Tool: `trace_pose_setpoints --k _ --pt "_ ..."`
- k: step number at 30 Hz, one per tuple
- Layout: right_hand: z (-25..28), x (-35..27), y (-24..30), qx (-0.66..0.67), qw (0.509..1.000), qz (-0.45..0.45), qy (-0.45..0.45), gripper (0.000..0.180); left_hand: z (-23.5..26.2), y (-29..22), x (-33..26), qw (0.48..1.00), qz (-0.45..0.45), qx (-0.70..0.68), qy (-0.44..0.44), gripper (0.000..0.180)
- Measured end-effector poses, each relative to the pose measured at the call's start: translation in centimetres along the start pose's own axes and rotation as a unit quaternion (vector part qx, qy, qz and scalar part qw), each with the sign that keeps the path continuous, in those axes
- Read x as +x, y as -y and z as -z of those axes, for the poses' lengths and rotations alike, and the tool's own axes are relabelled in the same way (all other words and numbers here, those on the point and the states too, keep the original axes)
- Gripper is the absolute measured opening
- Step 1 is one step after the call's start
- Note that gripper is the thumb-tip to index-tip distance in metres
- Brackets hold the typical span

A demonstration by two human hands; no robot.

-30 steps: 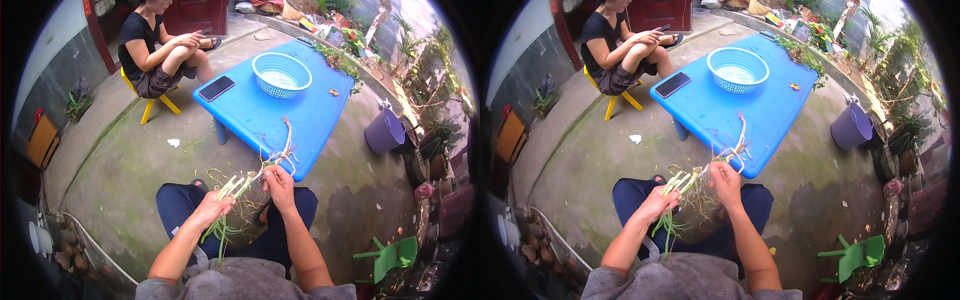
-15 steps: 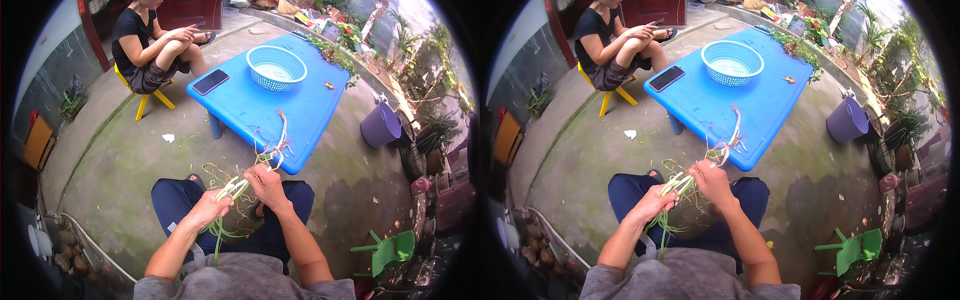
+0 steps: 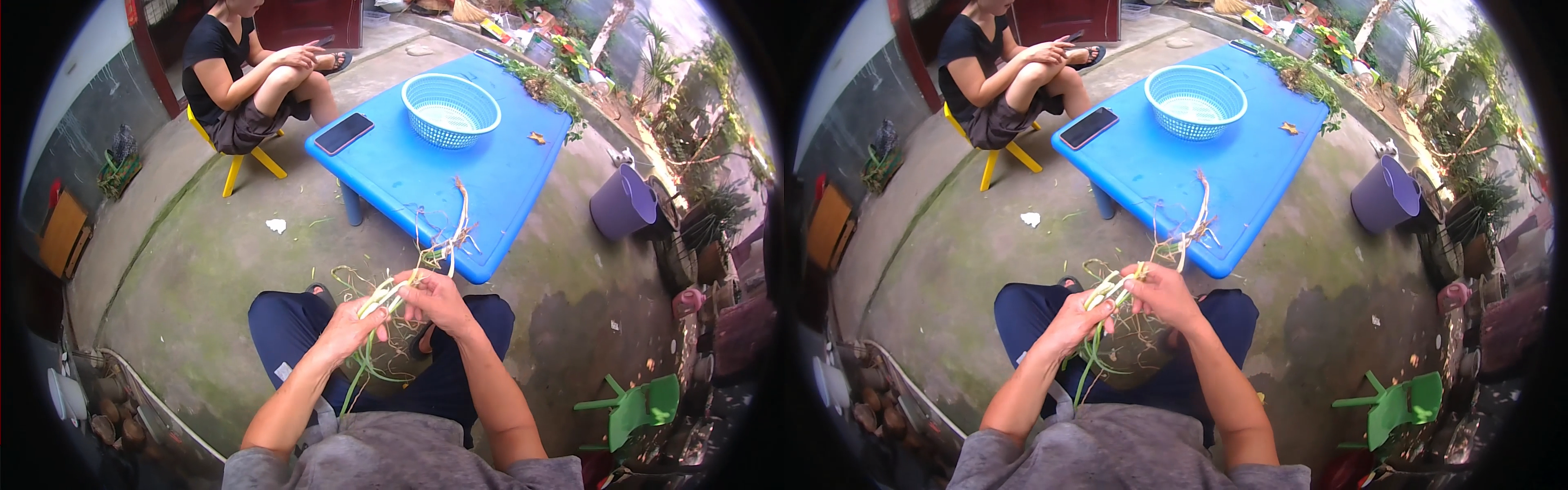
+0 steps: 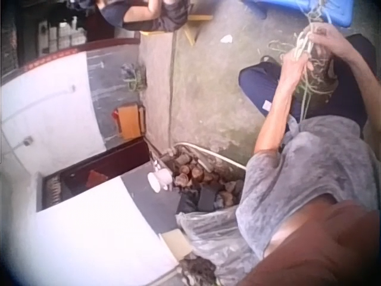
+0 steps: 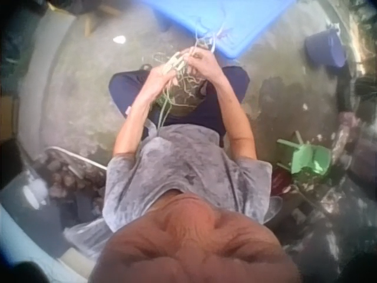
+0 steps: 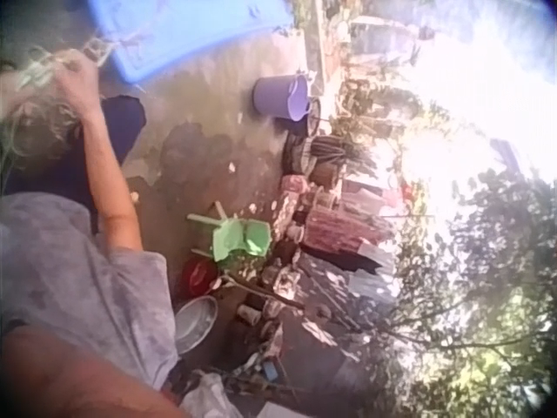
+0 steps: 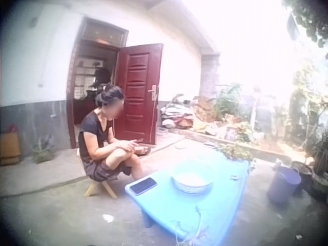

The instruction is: The person prepares green leafy vegetables by peeling and snapping the stalks by hand on a blue table.

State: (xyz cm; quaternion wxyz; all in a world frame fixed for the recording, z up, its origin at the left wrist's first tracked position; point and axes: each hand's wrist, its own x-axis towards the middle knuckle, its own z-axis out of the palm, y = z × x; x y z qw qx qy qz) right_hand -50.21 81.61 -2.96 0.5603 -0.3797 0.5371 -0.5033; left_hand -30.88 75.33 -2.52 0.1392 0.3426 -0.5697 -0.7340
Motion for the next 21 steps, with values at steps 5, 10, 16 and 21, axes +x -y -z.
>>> trace_pose_setpoints --k 5,10,16,21 --pt "0.4 0.5 -0.2 0.008 0.995 0.078 -0.054 0.016 1.8 0.3 1.7 0.998 0.019 -0.045 -0.037 0.027" --pt "0.6 1.2 0.4 -0.007 0.995 0.063 -0.078 0.016 1.3 0.2 3.2 0.999 0.004 -0.04 -0.013 0.024" --pt "2.1 2.0 0.5 -0.204 0.959 0.105 -0.164 0.019 1.5 -0.9 3.7 0.994 0.025 -0.093 0.06 0.022" --pt "3.2 0.5 -0.3 -0.166 0.967 0.095 -0.171 0.026 4.6 0.4 4.2 0.971 -0.009 -0.229 -0.066 0.015"
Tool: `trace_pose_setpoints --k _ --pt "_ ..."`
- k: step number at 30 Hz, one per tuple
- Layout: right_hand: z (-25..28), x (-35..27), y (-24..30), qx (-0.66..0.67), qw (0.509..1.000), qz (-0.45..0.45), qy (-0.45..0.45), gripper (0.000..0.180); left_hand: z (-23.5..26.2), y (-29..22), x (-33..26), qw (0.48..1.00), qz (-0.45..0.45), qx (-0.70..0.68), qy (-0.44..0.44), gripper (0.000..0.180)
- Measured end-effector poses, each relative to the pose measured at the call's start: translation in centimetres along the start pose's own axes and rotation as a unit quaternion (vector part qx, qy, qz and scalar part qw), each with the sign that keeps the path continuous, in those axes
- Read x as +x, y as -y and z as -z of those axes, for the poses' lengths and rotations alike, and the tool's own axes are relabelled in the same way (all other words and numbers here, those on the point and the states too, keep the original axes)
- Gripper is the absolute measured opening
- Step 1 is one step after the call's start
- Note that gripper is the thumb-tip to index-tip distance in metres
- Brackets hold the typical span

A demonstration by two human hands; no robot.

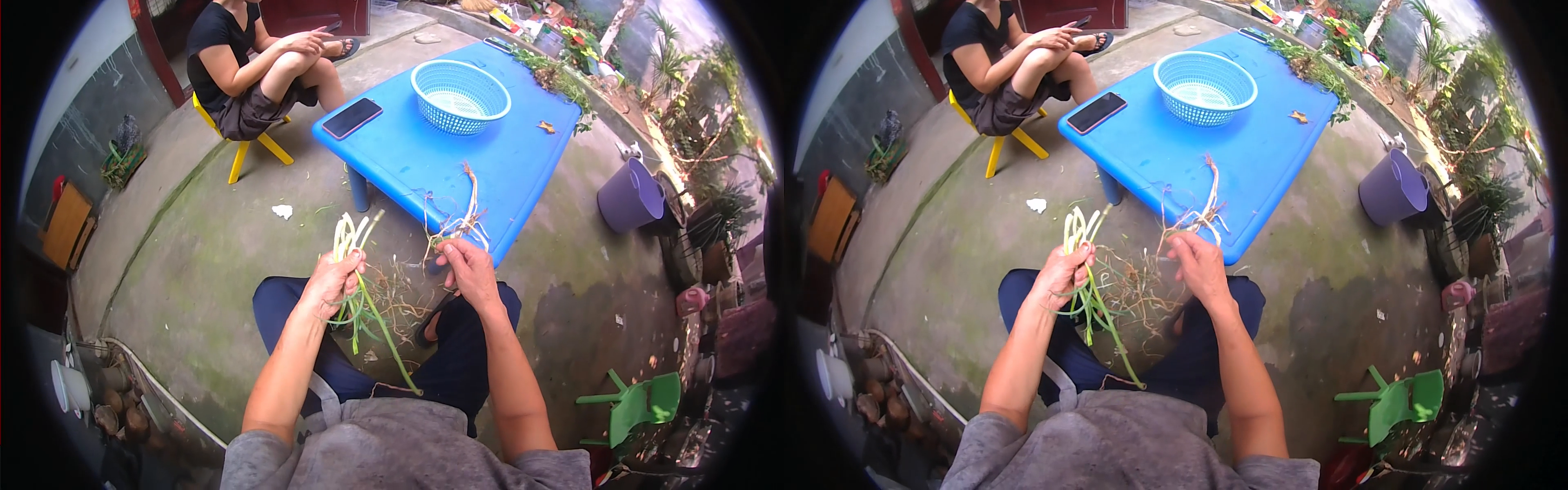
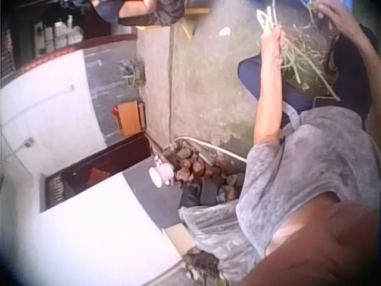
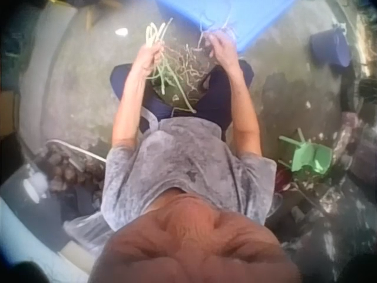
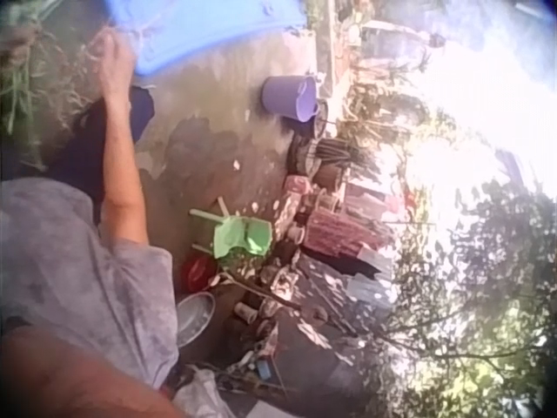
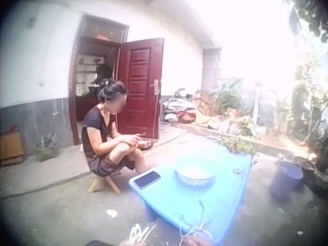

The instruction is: The person prepares green leafy vegetables by peeling and snapping the stalks by hand on a blue table.

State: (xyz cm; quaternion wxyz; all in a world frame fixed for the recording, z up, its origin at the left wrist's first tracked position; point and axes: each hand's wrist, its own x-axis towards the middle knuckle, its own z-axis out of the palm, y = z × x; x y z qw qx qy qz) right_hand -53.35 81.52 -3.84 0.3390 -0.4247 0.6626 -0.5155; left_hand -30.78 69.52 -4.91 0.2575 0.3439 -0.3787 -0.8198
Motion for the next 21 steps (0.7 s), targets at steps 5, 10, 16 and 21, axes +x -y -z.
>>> trace_pose_setpoints --k 5,10,16,21 --pt "-2.6 -4.3 2.1 0.101 0.901 -0.197 0.373 0.037 0.5 -0.7 0.5 0.989 -0.079 -0.007 -0.123 0.012" --pt "-3.1 -5.9 -0.1 0.11 0.928 -0.14 0.328 0.027 1.6 -2.4 0.6 0.982 -0.133 -0.071 -0.116 0.018" --pt "-3.9 -5.0 1.7 0.096 0.928 -0.143 0.33 0.023 1.2 -2.7 0.6 0.973 -0.168 -0.082 -0.138 0.018" --pt "-4.8 -4.4 -1.3 0.006 0.986 -0.016 0.165 0.021 0.6 -2.4 1.1 0.941 -0.186 -0.235 -0.16 0.018"
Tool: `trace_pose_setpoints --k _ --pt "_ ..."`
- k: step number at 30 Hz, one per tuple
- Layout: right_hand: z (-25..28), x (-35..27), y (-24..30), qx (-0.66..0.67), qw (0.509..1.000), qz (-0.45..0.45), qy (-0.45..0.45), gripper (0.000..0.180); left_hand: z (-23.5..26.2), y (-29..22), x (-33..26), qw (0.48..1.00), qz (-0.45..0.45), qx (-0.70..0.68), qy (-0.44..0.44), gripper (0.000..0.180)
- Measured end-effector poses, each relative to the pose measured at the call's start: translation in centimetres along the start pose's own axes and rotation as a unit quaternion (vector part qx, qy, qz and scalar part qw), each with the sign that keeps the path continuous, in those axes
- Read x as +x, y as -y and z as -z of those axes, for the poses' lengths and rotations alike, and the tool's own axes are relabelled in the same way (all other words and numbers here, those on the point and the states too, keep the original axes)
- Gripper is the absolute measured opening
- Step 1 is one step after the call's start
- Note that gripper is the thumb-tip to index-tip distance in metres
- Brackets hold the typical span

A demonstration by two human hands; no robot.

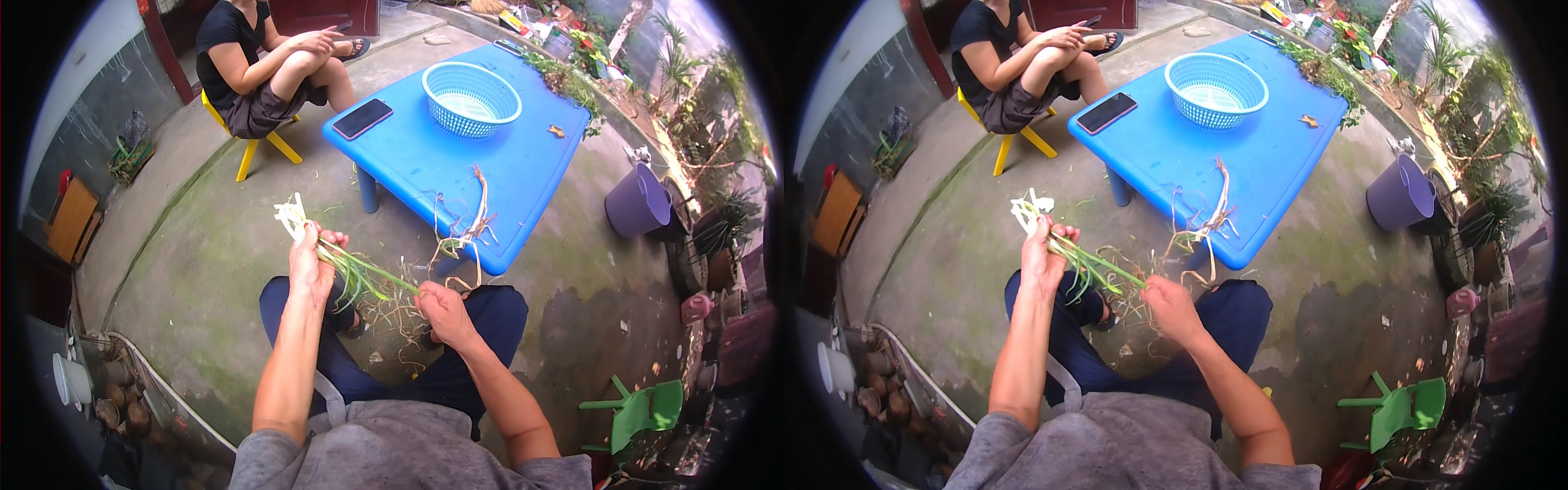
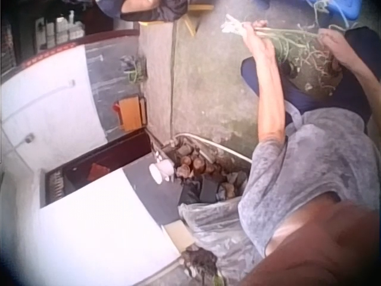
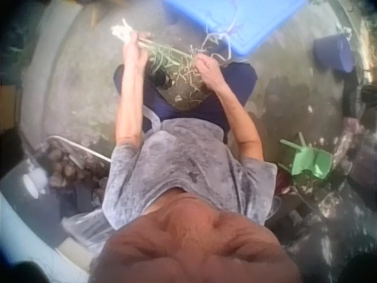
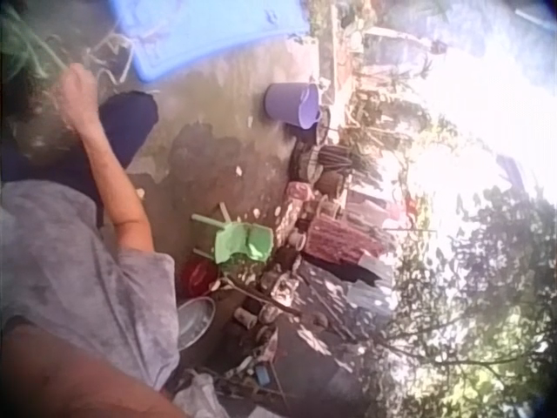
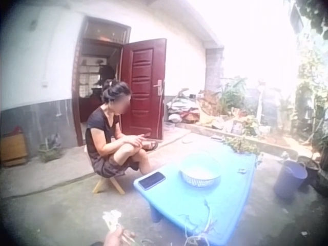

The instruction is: The person prepares green leafy vegetables by peeling and snapping the stalks by hand on a blue table.

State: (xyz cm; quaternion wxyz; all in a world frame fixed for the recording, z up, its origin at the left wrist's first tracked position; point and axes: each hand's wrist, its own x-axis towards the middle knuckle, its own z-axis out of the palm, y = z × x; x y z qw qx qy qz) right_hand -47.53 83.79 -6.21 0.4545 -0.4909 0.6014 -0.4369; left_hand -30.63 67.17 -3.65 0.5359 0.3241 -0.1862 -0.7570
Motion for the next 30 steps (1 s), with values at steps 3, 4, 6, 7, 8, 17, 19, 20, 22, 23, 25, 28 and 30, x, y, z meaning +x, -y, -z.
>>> trace_pose_setpoints --k 3,4,6,7,8,17,19,20,22,23,25,28,30 --pt "1.4 1.5 -0.4 0.308 0.92 -0.046 -0.239 0.019 1.6 0.0 0.8 0.994 -0.009 -0.101 0.033 0.021" --pt "2.7 1.7 -1.2 0.364 0.889 -0.052 -0.271 0.019 2.4 -0.4 1.2 0.989 -0.044 -0.135 0.051 0.022" --pt "2.7 1.2 -4.0 0.308 0.914 -0.035 -0.263 0.014 2.2 -1.0 1.7 0.989 -0.054 -0.139 0.004 0.024" --pt "1.6 0.8 -5.2 0.127 0.977 0.072 -0.158 0.014 1.7 -1.0 2.0 0.987 -0.045 -0.154 -0.013 0.024" --pt "0.3 0.7 -5.7 -0.058 0.982 0.172 -0.042 0.02 1.4 -1.1 1.9 0.985 -0.036 -0.165 -0.034 0.025" --pt "-6.3 2.2 -2.1 0.287 0.933 -0.035 0.213 0.035 0.6 -1.1 2.2 0.984 -0.016 -0.179 0.018 0.028" --pt "-5.5 1.4 -2.8 0.274 0.94 -0.035 0.2 0.029 1.1 -2.6 2.4 0.987 -0.043 -0.153 0.02 0.03" --pt "-4.9 1.0 -3.0 0.198 0.965 -0.038 0.17 0.022 1.3 -3.0 2.5 0.989 -0.053 -0.138 0.023 0.03" --pt "-4.0 0.8 -2.9 0.117 0.984 -0.04 0.132 0.018 1.2 -3.1 2.4 0.991 -0.062 -0.121 0.014 0.029" --pt "-3.7 0.7 -2.4 0.07 0.996 -0.004 0.057 0.017 1.2 -3.0 2.3 0.991 -0.069 -0.118 0.012 0.029" --pt "-3.0 0.7 -1.1 0.048 0.998 0.003 -0.045 0.016 1.4 -2.7 2.4 0.99 -0.067 -0.12 0.018 0.029" --pt "-2.3 0.8 -0.5 0.087 0.994 0.0 -0.07 0.018 1.3 -2.2 2.4 0.99 -0.066 -0.12 0.012 0.029" --pt "-1.9 0.8 -0.7 0.092 0.991 0.042 -0.091 0.019 1.5 -2.3 2.4 0.992 -0.071 -0.1 0.002 0.029"
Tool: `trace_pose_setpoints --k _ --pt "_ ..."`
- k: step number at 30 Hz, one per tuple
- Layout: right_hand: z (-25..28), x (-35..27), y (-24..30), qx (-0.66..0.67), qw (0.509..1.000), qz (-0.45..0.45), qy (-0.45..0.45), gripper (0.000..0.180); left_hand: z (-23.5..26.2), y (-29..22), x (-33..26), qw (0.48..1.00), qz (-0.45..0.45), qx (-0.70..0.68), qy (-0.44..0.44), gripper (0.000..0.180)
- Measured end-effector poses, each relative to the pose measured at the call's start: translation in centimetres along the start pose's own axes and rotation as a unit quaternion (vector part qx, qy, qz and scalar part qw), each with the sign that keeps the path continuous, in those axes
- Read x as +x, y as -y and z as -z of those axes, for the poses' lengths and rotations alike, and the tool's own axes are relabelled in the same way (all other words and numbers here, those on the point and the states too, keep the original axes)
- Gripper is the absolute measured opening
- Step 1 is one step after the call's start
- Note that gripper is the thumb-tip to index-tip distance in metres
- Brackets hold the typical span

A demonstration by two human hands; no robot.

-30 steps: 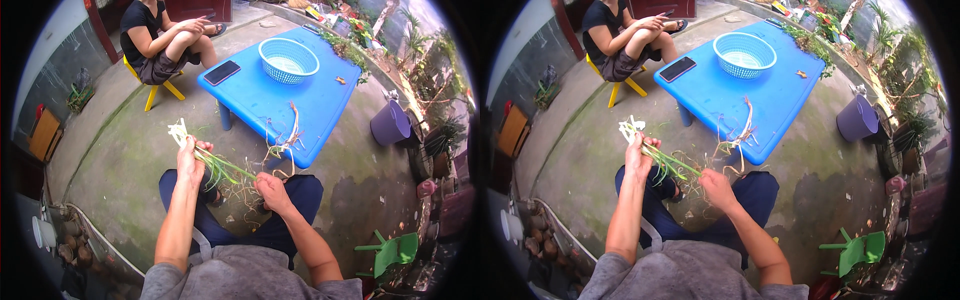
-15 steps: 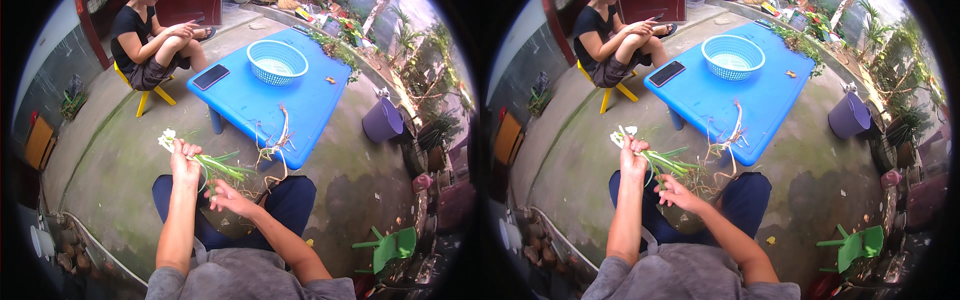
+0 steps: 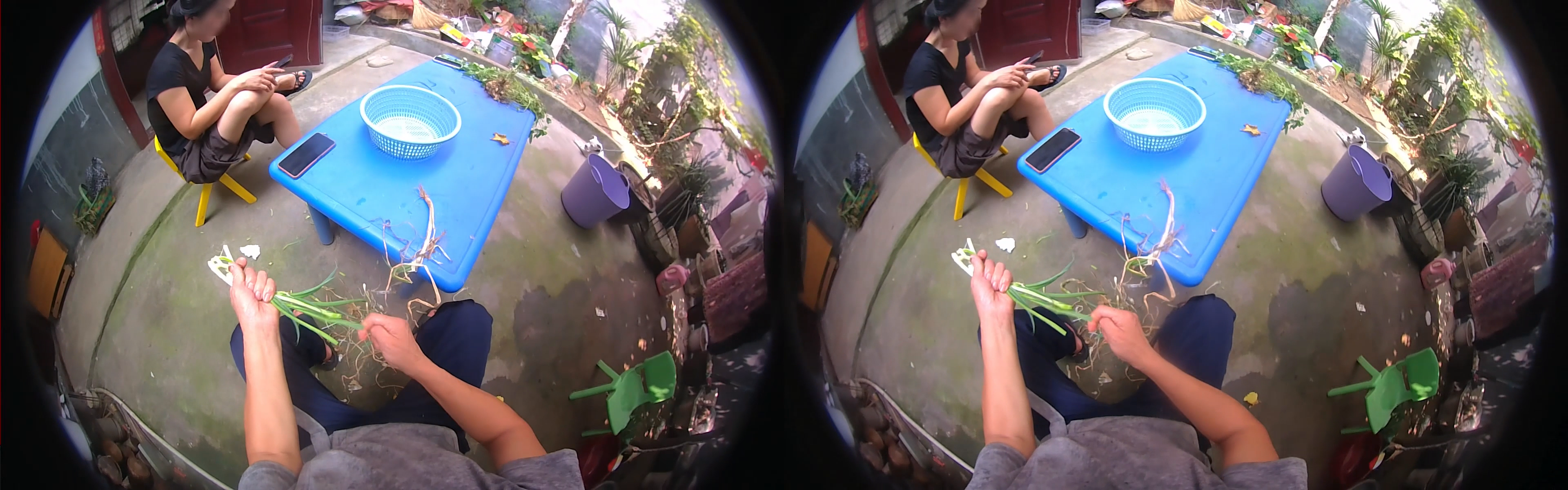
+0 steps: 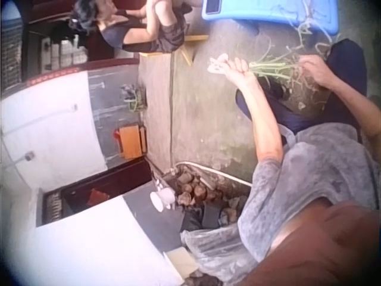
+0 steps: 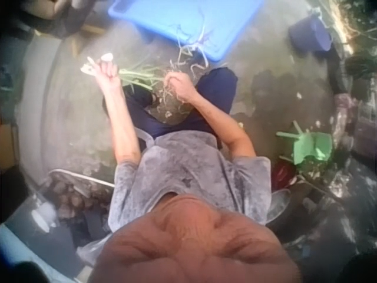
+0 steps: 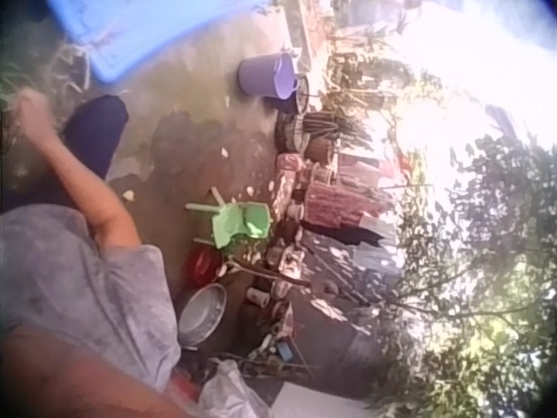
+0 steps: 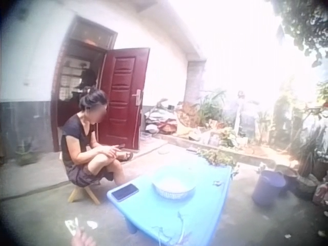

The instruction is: The person prepares green leafy vegetables by peeling and snapping the stalks by hand on a blue table.

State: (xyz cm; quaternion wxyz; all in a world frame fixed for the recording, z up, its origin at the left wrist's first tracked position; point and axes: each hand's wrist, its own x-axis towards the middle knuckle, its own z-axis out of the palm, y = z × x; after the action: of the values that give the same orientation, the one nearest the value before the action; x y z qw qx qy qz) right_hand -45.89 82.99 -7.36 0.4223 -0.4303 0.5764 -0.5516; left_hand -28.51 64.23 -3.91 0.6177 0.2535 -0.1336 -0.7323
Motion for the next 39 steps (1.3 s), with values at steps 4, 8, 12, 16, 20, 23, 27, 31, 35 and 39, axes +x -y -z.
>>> trace_pose_setpoints --k 4,8,12,16,20,23,27,31,35,39 --pt "4.2 -0.8 3.1 0.007 0.983 -0.162 0.084 0.022 1.9 -4.3 2.3 0.988 -0.14 0.042 -0.058 0.027" --pt "8.0 2.7 7.0 -0.132 0.989 -0.051 0.048 0.033 0.5 -3.4 0.8 0.995 -0.072 0.061 -0.012 0.021" --pt "11.9 10.8 2.1 -0.304 0.903 -0.003 -0.304 0.025 -0.9 -0.1 -2.4 0.985 0.044 0.163 0.04 0.022" --pt "15.5 13.0 -2.8 -0.469 0.844 -0.051 -0.255 0.024 -2.8 1.8 -4.8 0.965 0.124 0.215 0.08 0.032" --pt "14.6 11.2 -0.6 -0.069 0.982 -0.043 -0.17 0.015 -4.0 1.6 -6.2 0.909 0.176 0.338 0.169 0.022" --pt "10.3 8.7 3.3 0.017 0.986 0.007 -0.165 0.013 -5.1 3.4 -7.7 0.874 0.177 0.393 0.224 0.018" --pt "6.6 6.5 5.6 0.025 0.983 0.069 -0.17 0.016 -4.8 7.0 -9.5 0.803 0.082 0.527 0.266 0.027" --pt "5.4 5.4 5.8 0.073 0.985 0.088 -0.13 0.015 -3.2 6.7 -9.6 0.783 0.049 0.552 0.283 0.025" --pt "8.3 5.6 4.8 0.075 0.981 0.07 -0.164 0.012 -1.9 1.9 -7.1 0.735 0.077 0.604 0.298 0.015" --pt "10.4 7.1 3.6 -0.001 0.978 0.062 -0.2 0.009 -0.8 -2.7 -3.8 0.581 -0.027 0.765 0.277 0.012"
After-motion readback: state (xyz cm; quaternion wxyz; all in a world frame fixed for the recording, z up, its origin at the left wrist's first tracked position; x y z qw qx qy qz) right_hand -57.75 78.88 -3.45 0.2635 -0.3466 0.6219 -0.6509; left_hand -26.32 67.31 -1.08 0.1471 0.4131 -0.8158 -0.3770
